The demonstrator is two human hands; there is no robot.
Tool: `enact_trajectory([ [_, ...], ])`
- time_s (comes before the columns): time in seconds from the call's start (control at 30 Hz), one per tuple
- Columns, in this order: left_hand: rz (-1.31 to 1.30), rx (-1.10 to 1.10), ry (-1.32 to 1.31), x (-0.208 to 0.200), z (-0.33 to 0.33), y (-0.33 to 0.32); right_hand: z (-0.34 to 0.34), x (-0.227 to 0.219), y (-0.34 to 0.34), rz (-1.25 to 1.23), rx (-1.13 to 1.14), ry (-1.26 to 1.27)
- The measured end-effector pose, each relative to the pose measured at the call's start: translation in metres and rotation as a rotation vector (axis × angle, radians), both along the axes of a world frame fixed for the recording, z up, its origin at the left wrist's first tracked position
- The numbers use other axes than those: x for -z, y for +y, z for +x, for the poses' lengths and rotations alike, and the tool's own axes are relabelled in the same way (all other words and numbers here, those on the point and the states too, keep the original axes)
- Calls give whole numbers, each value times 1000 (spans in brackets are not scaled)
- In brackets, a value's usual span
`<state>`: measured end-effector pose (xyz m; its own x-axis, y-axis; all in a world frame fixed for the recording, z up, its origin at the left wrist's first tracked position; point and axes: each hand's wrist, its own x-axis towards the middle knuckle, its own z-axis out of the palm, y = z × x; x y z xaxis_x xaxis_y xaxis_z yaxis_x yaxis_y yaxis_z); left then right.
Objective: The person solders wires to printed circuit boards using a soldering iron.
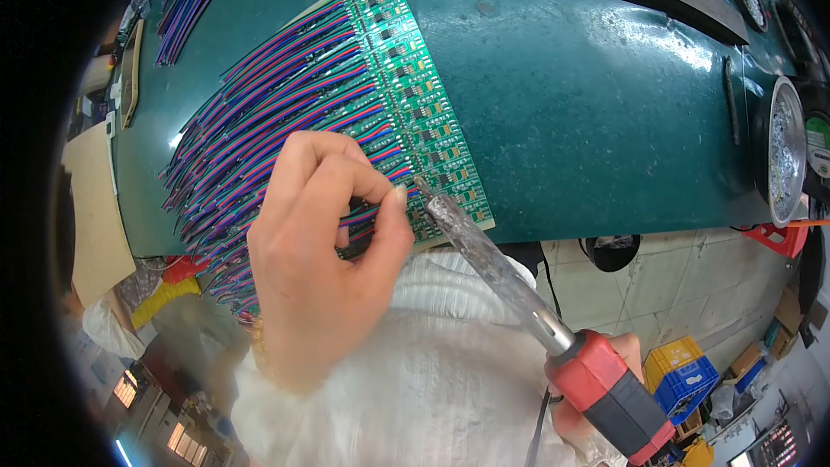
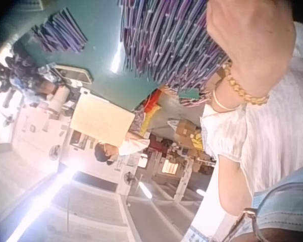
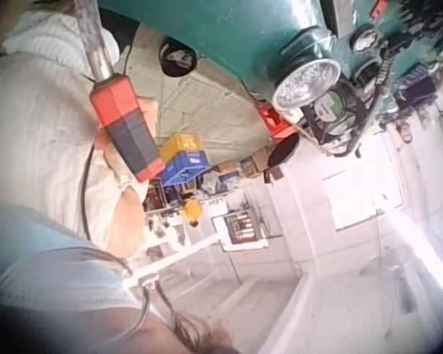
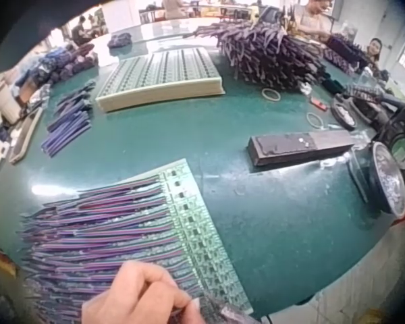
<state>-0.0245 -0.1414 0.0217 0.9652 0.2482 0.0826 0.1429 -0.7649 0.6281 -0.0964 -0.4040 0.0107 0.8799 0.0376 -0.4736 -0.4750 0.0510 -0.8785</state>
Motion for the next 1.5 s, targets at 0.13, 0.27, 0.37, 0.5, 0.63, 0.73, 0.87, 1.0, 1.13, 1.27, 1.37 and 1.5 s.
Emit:
enact_trajectory([
  [0.13, 23, -34, -8, 2, -7, 3, 22, -2, -16, 38, -323, 55],
  [0.27, 6, -30, 0, 2, -6, 4, 23, 0, -27, -214, -535, 132],
  [0.37, -4, -1, -6, 1, -1, 3, 19, 4, -29, -37, -519, -43],
  [0.5, -1, -9, -3, 0, -3, 3, 25, -13, -27, -211, -457, 415],
  [0.63, -10, -7, 9, 0, -4, 4, 21, 0, -40, -108, -553, 234],
  [0.73, -9, 1, 3, 0, -3, 4, 24, 2, -36, -188, -645, 203],
  [0.87, -5, 2, 7, 1, -2, 2, 4, 13, -12, -75, -329, -120],
  [1.0, -9, 2, 8, 0, -3, 3, -2, 5, -18, -488, -343, -142],
  [1.13, -5, 14, 14, 0, -2, 3, 6, -1, -5, -335, -145, 234],
  [1.27, -6, 11, 14, -1, -2, 3, 8, 2, -9, -213, -156, 40],
  [1.37, -22, 15, 15, -2, -3, 3, 5, 10, -9, -146, -197, -39],
  [1.5, -3, 11, 21, -3, -6, 2, -3, 21, -3, 188, 66, -145],
])
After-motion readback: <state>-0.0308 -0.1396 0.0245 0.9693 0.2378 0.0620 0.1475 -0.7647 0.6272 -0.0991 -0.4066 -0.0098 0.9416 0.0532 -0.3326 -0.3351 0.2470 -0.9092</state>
